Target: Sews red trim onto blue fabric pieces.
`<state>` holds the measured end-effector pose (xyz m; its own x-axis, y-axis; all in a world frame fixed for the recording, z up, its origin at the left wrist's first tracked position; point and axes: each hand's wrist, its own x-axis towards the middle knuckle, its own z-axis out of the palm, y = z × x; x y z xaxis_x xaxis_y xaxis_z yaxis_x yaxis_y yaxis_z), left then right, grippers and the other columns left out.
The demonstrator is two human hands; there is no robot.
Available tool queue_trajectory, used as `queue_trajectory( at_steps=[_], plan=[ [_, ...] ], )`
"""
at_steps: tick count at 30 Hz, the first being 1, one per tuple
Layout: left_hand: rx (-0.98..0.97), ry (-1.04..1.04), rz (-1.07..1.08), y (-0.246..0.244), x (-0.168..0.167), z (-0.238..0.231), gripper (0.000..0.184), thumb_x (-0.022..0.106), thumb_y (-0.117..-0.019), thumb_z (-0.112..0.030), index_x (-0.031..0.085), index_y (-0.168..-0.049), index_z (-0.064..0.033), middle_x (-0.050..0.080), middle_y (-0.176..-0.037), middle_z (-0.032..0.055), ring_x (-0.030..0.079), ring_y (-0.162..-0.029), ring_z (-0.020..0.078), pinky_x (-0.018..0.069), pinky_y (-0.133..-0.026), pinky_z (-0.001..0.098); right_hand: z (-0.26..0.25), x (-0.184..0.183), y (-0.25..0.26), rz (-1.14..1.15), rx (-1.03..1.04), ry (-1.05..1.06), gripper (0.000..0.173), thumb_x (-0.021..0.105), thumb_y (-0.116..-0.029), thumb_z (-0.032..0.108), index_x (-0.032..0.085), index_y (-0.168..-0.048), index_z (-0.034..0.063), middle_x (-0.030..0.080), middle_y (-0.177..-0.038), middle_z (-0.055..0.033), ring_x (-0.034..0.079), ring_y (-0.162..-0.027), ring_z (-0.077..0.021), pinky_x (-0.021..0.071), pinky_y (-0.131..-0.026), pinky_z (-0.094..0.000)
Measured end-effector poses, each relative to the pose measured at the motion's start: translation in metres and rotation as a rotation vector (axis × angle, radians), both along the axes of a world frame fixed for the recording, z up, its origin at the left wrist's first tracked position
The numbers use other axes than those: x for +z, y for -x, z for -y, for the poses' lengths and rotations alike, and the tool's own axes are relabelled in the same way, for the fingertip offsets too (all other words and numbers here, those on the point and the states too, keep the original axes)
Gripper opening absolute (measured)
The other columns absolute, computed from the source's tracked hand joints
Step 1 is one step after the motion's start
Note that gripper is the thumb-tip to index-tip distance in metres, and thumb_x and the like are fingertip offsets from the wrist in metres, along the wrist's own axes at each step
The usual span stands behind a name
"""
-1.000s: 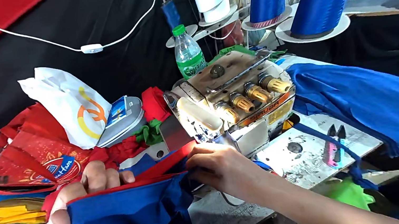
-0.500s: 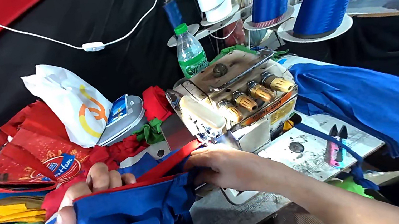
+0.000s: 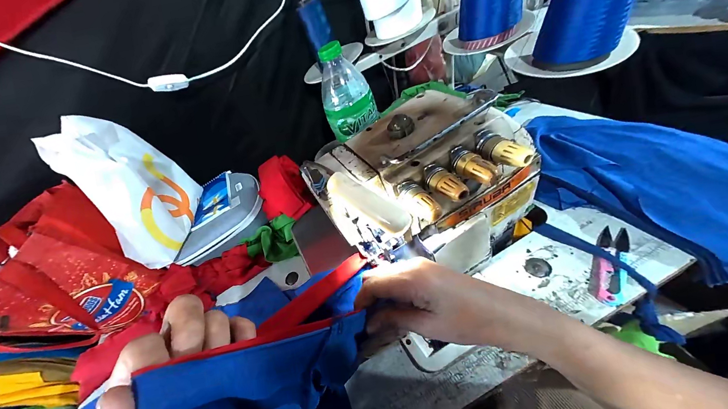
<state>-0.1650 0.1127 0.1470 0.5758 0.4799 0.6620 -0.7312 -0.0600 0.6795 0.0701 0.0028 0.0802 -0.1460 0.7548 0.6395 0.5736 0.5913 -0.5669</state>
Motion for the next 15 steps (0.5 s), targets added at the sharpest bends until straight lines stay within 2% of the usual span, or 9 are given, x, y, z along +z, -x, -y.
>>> queue_trajectory(
  at_steps=[2, 3, 5, 6, 7, 9, 11, 13, 15],
  plan=[
    [-0.116, -0.040, -0.033, 0.001, 0.000, -0.001, 0.021, 0.067, -0.0929, -0.035, 0.075, -0.088, -0.0157, 0.068, -0.093, -0.0028, 0.066, -0.087, 0.0106, 0.0549, -0.083, 0.0273, 0.009, -0.005, -0.001, 0.048, -0.006, -0.066, 0.013, 0.064, -0.0972, 0.013, 0.074, -0.095, 0.0049, 0.070, -0.092, -0.0026, 0.066, -0.089, -0.0066, 0.0544, -0.080, -0.0191],
    [-0.172, -0.119, -0.098, 0.004, -0.001, -0.002, 0.021, 0.064, -0.0946, -0.035, 0.074, -0.089, -0.0172, 0.066, -0.092, -0.0054, 0.065, -0.087, 0.0079, 0.0540, -0.083, 0.0258, 0.016, -0.011, -0.001, 0.083, -0.024, -0.094, 0.015, 0.063, -0.0991, 0.014, 0.074, -0.096, 0.0057, 0.072, -0.099, -0.0031, 0.067, -0.096, -0.0083, 0.0547, -0.086, -0.0212],
    [-0.265, -0.373, -0.296, 0.005, 0.001, 0.000, 0.022, 0.056, -0.1010, -0.035, 0.070, -0.095, -0.0188, 0.064, -0.095, -0.0078, 0.062, -0.090, 0.0029, 0.0519, -0.083, 0.0220, 0.029, -0.029, -0.003, 0.133, -0.078, -0.175, 0.018, 0.059, -0.1022, 0.015, 0.073, -0.097, 0.0066, 0.072, -0.110, -0.0061, 0.065, -0.115, -0.0147, 0.0499, -0.103, -0.0294],
    [-0.313, -0.484, -0.409, 0.004, 0.002, 0.002, 0.024, 0.054, -0.1042, -0.035, 0.067, -0.097, -0.0163, 0.064, -0.099, -0.0061, 0.061, -0.095, 0.0021, 0.0501, -0.084, 0.0201, 0.034, -0.040, -0.004, 0.151, -0.110, -0.225, 0.018, 0.058, -0.1029, 0.014, 0.074, -0.098, 0.0072, 0.072, -0.113, -0.0073, 0.063, -0.122, -0.0171, 0.0467, -0.110, -0.0331],
    [-0.334, -0.580, -0.505, -0.002, 0.001, 0.006, 0.025, 0.053, -0.1058, -0.033, 0.064, -0.098, -0.0119, 0.062, -0.102, -0.0026, 0.058, -0.098, 0.0023, 0.0480, -0.084, 0.0186, 0.037, -0.050, -0.005, 0.164, -0.141, -0.274, 0.017, 0.058, -0.1034, 0.013, 0.073, -0.100, 0.0078, 0.072, -0.115, -0.0077, 0.062, -0.124, -0.0185, 0.0452, -0.113, -0.0354],
    [-0.151, -0.758, -0.650, -0.019, -0.010, 0.017, 0.028, 0.054, -0.1066, -0.030, 0.065, -0.097, -0.0058, 0.064, -0.106, 0.0037, 0.060, -0.103, 0.0044, 0.0499, -0.089, 0.0195, 0.038, -0.067, -0.006, 0.175, -0.192, -0.356, 0.015, 0.058, -0.1026, 0.009, 0.073, -0.103, 0.0085, 0.073, -0.115, -0.0074, 0.063, -0.124, -0.0191, 0.0443, -0.115, -0.0381],
    [0.229, -0.924, -0.735, -0.040, -0.033, 0.028, 0.031, 0.053, -0.1063, -0.031, 0.068, -0.094, -0.0076, 0.069, -0.111, 0.0023, 0.064, -0.105, 0.0040, 0.0539, -0.090, 0.0220, 0.037, -0.079, -0.005, 0.151, -0.218, -0.402, 0.016, 0.057, -0.1038, 0.009, 0.073, -0.104, 0.0090, 0.073, -0.117, -0.0065, 0.062, -0.126, -0.0188, 0.0423, -0.117, -0.0398],
    [0.552, -1.040, -0.794, -0.056, -0.059, 0.034, 0.033, 0.053, -0.1049, -0.033, 0.072, -0.093, -0.0091, 0.070, -0.118, 0.0038, 0.065, -0.114, 0.0128, 0.0540, -0.098, 0.0352, 0.037, -0.084, -0.006, 0.098, -0.242, -0.418, 0.019, 0.054, -0.1049, 0.011, 0.073, -0.105, 0.0114, 0.073, -0.119, -0.0030, 0.061, -0.128, -0.0167, 0.0391, -0.119, -0.0408],
    [0.723, -1.067, -0.797, -0.064, -0.078, 0.039, 0.033, 0.052, -0.1044, -0.033, 0.072, -0.092, -0.0098, 0.068, -0.122, 0.0070, 0.062, -0.121, 0.0208, 0.0508, -0.103, 0.0435, 0.039, -0.087, -0.010, 0.034, -0.246, -0.401, 0.019, 0.054, -0.1049, 0.013, 0.074, -0.106, 0.0139, 0.073, -0.119, -0.0002, 0.060, -0.129, -0.0152, 0.0376, -0.120, -0.0407]
  ],
)
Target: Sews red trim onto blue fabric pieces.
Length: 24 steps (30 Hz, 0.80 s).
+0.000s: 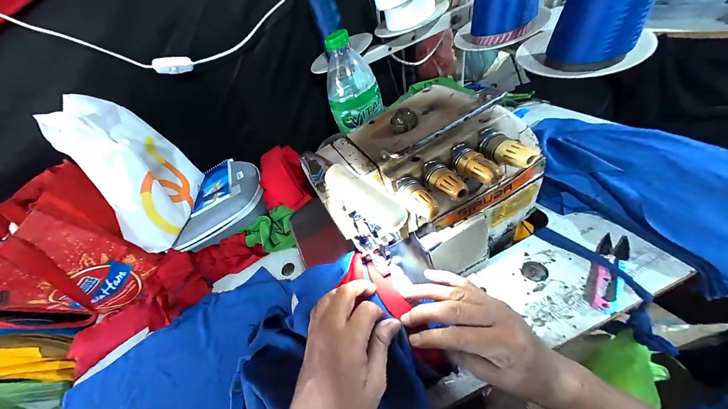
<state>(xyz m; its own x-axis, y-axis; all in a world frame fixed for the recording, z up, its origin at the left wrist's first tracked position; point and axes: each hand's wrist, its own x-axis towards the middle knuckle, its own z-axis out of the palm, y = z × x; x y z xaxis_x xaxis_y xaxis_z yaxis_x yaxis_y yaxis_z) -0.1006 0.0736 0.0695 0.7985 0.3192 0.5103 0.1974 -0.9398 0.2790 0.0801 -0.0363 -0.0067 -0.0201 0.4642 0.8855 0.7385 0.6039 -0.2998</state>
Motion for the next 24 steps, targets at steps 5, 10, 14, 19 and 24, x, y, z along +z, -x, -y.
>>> queue_trajectory(
  at_steps=[5, 10, 14, 19, 24],
  plan=[
    [0.089, -0.011, 0.088, -0.007, -0.016, 0.006, 0.034, 0.051, -0.1048, -0.033, 0.072, -0.089, -0.0113, 0.067, -0.130, 0.0055, 0.059, -0.125, 0.0196, 0.0455, -0.107, 0.0426, 0.002, 0.001, -0.004, -0.019, 0.006, 0.062, 0.019, 0.055, -0.1038, 0.014, 0.074, -0.105, 0.0160, 0.073, -0.119, 0.0016, 0.059, -0.129, -0.0143, 0.0387, -0.119, -0.0370],
    [0.080, -0.012, 0.075, -0.012, -0.013, -0.006, 0.035, 0.048, -0.1061, -0.035, 0.071, -0.092, -0.0116, 0.068, -0.128, 0.0057, 0.060, -0.125, 0.0212, 0.0443, -0.106, 0.0475, -0.004, -0.002, -0.002, -0.091, 0.074, 0.031, 0.015, 0.056, -0.1037, 0.012, 0.072, -0.105, 0.0129, 0.072, -0.118, -0.0013, 0.059, -0.128, -0.0170, 0.0429, -0.115, -0.0334],
    [0.049, -0.045, 0.083, -0.011, -0.015, -0.013, 0.036, 0.044, -0.1082, -0.036, 0.068, -0.094, -0.0128, 0.069, -0.126, 0.0024, 0.061, -0.122, 0.0161, 0.0451, -0.104, 0.0410, -0.006, -0.003, 0.000, -0.116, 0.075, 0.014, 0.014, 0.056, -0.1037, 0.012, 0.071, -0.105, 0.0141, 0.071, -0.118, -0.0006, 0.058, -0.127, -0.0165, 0.0438, -0.113, -0.0312],
    [0.070, -0.132, 0.150, -0.015, -0.022, -0.016, 0.038, 0.039, -0.1097, -0.039, 0.062, -0.093, -0.0141, 0.070, -0.111, 0.0037, 0.062, -0.111, 0.0162, 0.0457, -0.098, 0.0362, -0.009, 0.000, -0.004, -0.094, 0.097, 0.006, 0.015, 0.054, -0.1042, 0.013, 0.069, -0.107, 0.0153, 0.069, -0.121, 0.0008, 0.057, -0.128, -0.0152, 0.0417, -0.114, -0.0299],
    [0.080, -0.134, 0.158, -0.016, -0.023, -0.015, 0.039, 0.039, -0.1098, -0.039, 0.064, -0.094, -0.0136, 0.071, -0.113, 0.0029, 0.062, -0.112, 0.0165, 0.0462, -0.098, 0.0348, -0.010, 0.002, -0.005, -0.096, 0.100, 0.022, 0.014, 0.056, -0.1039, 0.014, 0.069, -0.107, 0.0157, 0.068, -0.120, 0.0019, 0.057, -0.126, -0.0139, 0.0422, -0.113, -0.0285]
  ],
)
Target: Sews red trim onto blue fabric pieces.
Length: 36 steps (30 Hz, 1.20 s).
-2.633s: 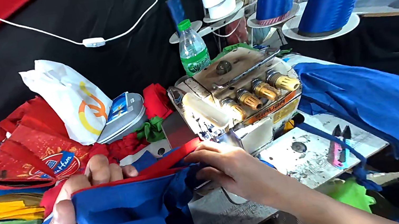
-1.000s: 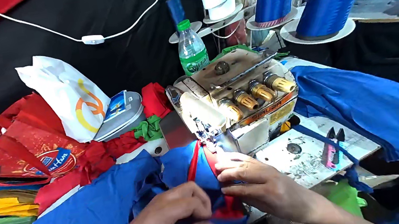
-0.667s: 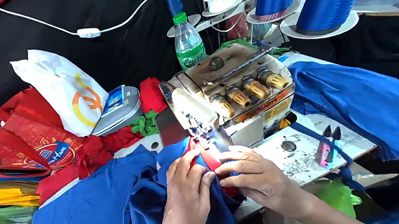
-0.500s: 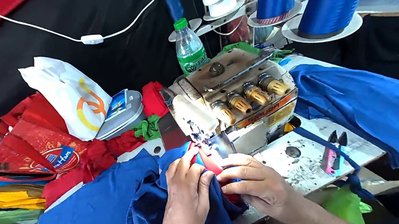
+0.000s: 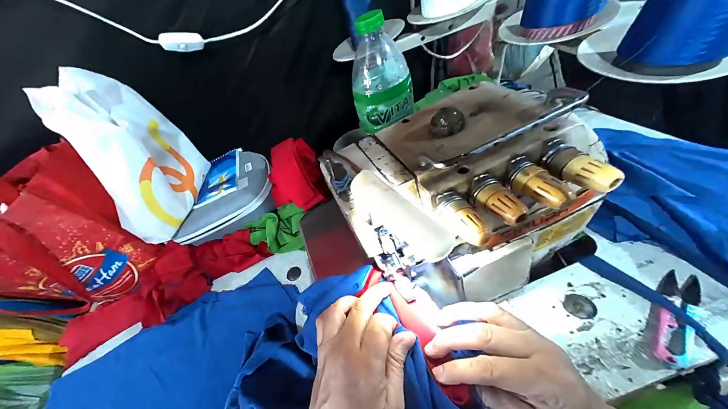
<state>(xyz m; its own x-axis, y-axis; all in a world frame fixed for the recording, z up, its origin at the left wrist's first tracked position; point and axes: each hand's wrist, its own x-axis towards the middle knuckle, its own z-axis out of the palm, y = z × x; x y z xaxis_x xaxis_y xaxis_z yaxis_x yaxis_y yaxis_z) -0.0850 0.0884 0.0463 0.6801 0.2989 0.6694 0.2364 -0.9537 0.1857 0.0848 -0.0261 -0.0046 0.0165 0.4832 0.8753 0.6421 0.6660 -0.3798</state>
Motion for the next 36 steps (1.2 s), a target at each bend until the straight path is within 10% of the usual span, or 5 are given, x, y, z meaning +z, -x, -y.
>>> queue_trajectory(
  at_steps=[36],
  plan=[
    [0.045, 0.069, -0.091, -0.006, 0.014, 0.022, 0.036, 0.046, -0.1066, -0.034, 0.070, -0.093, -0.0099, 0.070, -0.121, 0.0073, 0.063, -0.120, 0.0189, 0.0510, -0.101, 0.0345, 0.016, 0.016, -0.018, 0.151, 0.031, 0.021, 0.020, 0.049, -0.1066, 0.009, 0.069, -0.106, 0.0088, 0.073, -0.113, -0.0069, 0.064, -0.123, -0.0185, 0.0458, -0.113, -0.0353]
  ],
)
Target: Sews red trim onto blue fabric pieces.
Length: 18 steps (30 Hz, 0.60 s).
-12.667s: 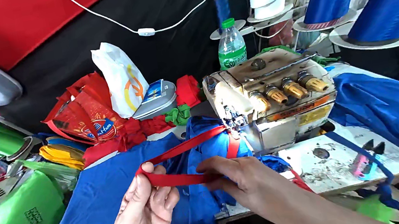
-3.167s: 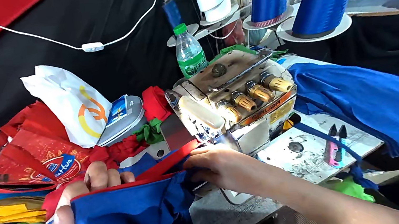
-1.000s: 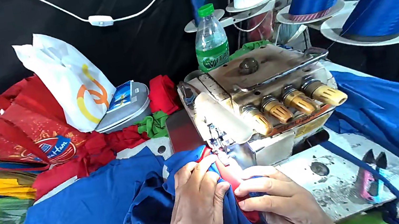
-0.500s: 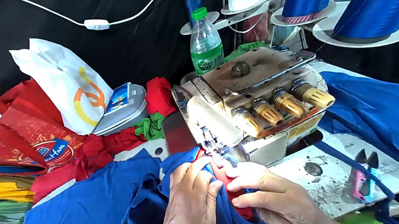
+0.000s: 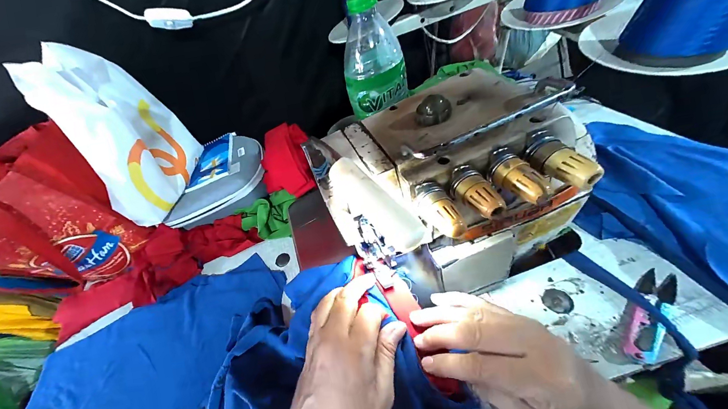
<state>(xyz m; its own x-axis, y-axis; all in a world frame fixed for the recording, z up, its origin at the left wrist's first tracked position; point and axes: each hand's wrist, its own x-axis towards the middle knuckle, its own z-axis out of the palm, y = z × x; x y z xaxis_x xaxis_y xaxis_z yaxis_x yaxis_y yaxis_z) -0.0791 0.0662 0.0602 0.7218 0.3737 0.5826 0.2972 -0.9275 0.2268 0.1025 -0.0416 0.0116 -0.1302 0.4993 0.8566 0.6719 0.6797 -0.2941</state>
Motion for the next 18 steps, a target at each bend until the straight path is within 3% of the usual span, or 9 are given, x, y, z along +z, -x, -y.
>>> queue_trajectory(
  at_steps=[6, 14, 18],
  plan=[
    [-0.095, 0.009, 0.003, 0.007, -0.004, -0.012, 0.037, 0.046, -0.1081, -0.035, 0.069, -0.095, -0.0094, 0.068, -0.127, 0.0041, 0.059, -0.127, 0.0146, 0.0470, -0.108, 0.0324, 0.003, -0.024, 0.013, 0.088, -0.221, -0.077, 0.021, 0.045, -0.1075, 0.012, 0.065, -0.112, 0.0153, 0.068, -0.124, -0.0001, 0.055, -0.132, -0.0150, 0.0324, -0.121, -0.0391],
    [-0.073, -0.060, 0.046, 0.009, -0.011, -0.016, 0.036, 0.046, -0.1085, -0.035, 0.070, -0.098, -0.0108, 0.069, -0.117, 0.0042, 0.060, -0.123, 0.0149, 0.0468, -0.107, 0.0309, 0.001, -0.027, 0.009, 0.081, -0.287, -0.089, 0.020, 0.048, -0.1077, 0.020, 0.067, -0.112, 0.0216, 0.066, -0.123, 0.0047, 0.053, -0.130, -0.0139, 0.0301, -0.120, -0.0366],
    [-0.093, -0.047, 0.043, 0.010, -0.008, -0.025, 0.036, 0.046, -0.1084, -0.033, 0.070, -0.095, -0.0101, 0.069, -0.122, 0.0038, 0.059, -0.125, 0.0135, 0.0456, -0.110, 0.0331, -0.006, -0.018, 0.005, 0.069, -0.300, -0.076, 0.021, 0.045, -0.1082, 0.020, 0.066, -0.112, 0.0225, 0.068, -0.123, 0.0056, 0.055, -0.128, -0.0133, 0.0328, -0.117, -0.0365]
  ],
)
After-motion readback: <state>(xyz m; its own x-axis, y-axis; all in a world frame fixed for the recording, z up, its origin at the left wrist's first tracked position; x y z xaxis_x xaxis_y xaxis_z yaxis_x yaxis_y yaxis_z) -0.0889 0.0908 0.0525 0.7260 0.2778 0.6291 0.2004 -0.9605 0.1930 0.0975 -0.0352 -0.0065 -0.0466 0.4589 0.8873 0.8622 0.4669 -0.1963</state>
